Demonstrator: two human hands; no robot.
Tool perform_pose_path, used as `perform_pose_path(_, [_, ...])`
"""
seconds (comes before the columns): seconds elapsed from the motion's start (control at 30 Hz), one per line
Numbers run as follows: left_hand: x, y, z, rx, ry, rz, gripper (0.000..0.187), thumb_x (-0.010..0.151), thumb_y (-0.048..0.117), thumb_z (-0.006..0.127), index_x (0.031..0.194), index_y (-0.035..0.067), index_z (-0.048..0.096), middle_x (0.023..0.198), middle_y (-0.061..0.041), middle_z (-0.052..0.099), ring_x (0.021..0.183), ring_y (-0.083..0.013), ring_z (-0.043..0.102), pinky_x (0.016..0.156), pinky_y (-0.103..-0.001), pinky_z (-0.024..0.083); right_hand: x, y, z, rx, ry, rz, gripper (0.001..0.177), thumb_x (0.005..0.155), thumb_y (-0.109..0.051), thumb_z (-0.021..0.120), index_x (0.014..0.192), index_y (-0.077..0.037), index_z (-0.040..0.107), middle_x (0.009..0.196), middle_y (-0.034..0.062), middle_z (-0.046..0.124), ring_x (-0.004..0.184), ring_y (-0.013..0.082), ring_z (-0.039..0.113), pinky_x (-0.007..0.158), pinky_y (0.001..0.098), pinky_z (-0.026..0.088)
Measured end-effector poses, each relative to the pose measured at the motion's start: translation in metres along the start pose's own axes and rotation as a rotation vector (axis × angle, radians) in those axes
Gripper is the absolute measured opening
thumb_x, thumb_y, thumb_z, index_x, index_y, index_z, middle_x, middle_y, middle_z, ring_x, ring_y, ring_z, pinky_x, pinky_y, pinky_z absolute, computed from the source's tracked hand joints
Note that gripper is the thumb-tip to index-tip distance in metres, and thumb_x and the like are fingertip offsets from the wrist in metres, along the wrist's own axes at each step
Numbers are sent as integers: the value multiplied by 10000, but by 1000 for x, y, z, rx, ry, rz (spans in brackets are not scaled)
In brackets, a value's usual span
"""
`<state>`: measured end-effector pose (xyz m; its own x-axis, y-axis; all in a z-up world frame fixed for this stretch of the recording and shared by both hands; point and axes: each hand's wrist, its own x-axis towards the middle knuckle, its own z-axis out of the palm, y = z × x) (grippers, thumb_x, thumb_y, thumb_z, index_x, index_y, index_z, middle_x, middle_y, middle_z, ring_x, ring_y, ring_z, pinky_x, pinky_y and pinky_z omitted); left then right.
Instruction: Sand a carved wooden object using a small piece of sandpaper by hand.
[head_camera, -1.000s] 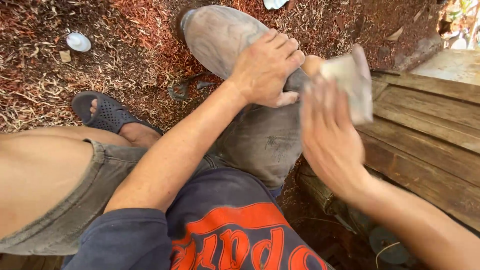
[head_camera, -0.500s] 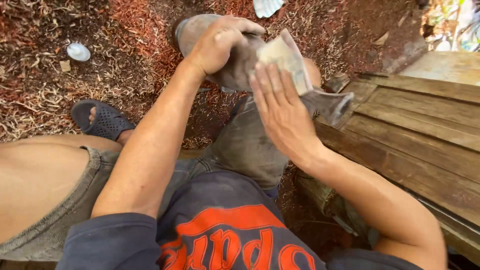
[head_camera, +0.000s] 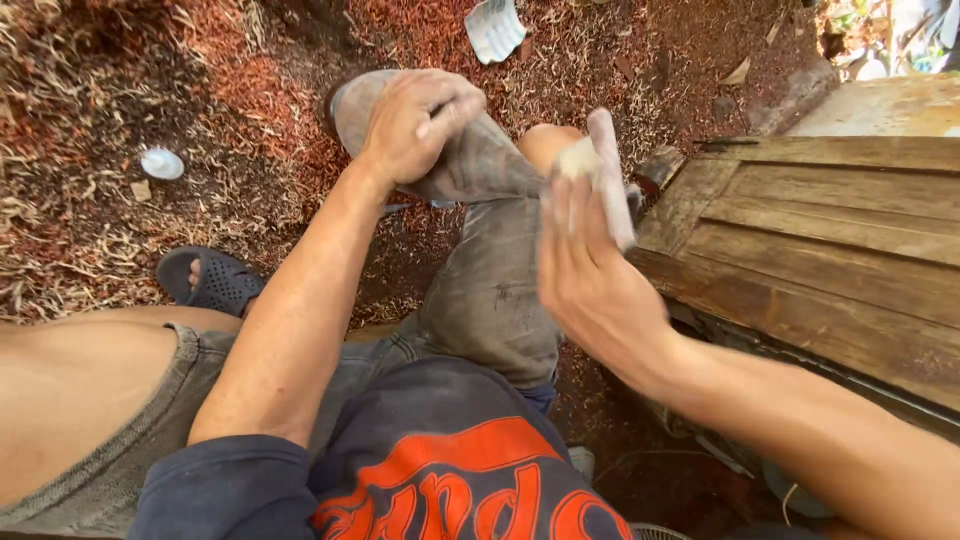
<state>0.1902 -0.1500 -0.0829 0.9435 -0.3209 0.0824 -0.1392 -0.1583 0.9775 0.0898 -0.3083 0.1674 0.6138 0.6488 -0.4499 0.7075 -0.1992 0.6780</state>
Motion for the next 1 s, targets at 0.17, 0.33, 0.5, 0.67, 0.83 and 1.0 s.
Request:
perform_pose_path(0.17, [-8, 66, 5, 171, -133, 353, 590, 901, 598, 669, 1206, 98, 741, 1230, -123, 694, 1193, -310, 599, 1072, -543, 359, -63, 56, 8, 573, 182, 190, 431, 929, -89, 553, 1289, 75, 725, 1326, 277, 680, 1205, 390, 657, 1004, 464, 553])
perform_pose_path(0.33, [-19, 97, 30, 247, -131, 332, 356, 667, 222, 769, 966, 72, 648, 1013, -134, 652, 1037, -339, 611, 929, -450, 477, -52, 26, 100, 1442, 1274, 471, 359, 1095, -286, 510, 1263, -5, 658, 1332, 242, 655, 1292, 386, 652, 1097, 520, 567])
perform_pose_path(0.5, [-24, 98, 30, 258, -76, 254, 176, 698, 117, 748, 857, 108, 673, 822, -113, 639, 858, -353, 611, 819, -452, 477, -29, -21, 78, 1671, 936, 268, 370, 1085, -350, 564, 1150, -17, 709, 1444, 254, 583, 1444, 379, 504, 1218, 512, 414])
perform_pose_path(0.67, [-34, 100, 38, 274, 15, 397, 320, 615, 107, 702, 935, 101, 694, 900, -121, 692, 873, -381, 624, 809, -475, 480, -16, 10, 74, 1857, 894, 384, 288, 1018, -296, 707, 1008, -56, 547, 1229, 231, 612, 1312, 402, 586, 1150, 514, 482])
perform_pose_path(0.83, [-49, 97, 44, 271, 79, 373, 255, 681, 202, 804, 849, 76, 659, 835, -121, 670, 848, -356, 646, 778, -454, 495, -13, 23, 81, 1520, 97, 78, 421, 903, -292, 748, 1224, -92, 563, 938, 184, 719, 887, 399, 717, 750, 473, 558])
perform_pose_path(1.0, [-57, 81, 50, 275, 89, 397, 267, 703, 224, 821, 798, 67, 626, 805, -116, 657, 819, -351, 635, 778, -452, 497, -27, -2, 76, 1562, 230, 183, 309, 1014, -319, 648, 1183, -76, 558, 865, 162, 712, 811, 388, 720, 673, 477, 559])
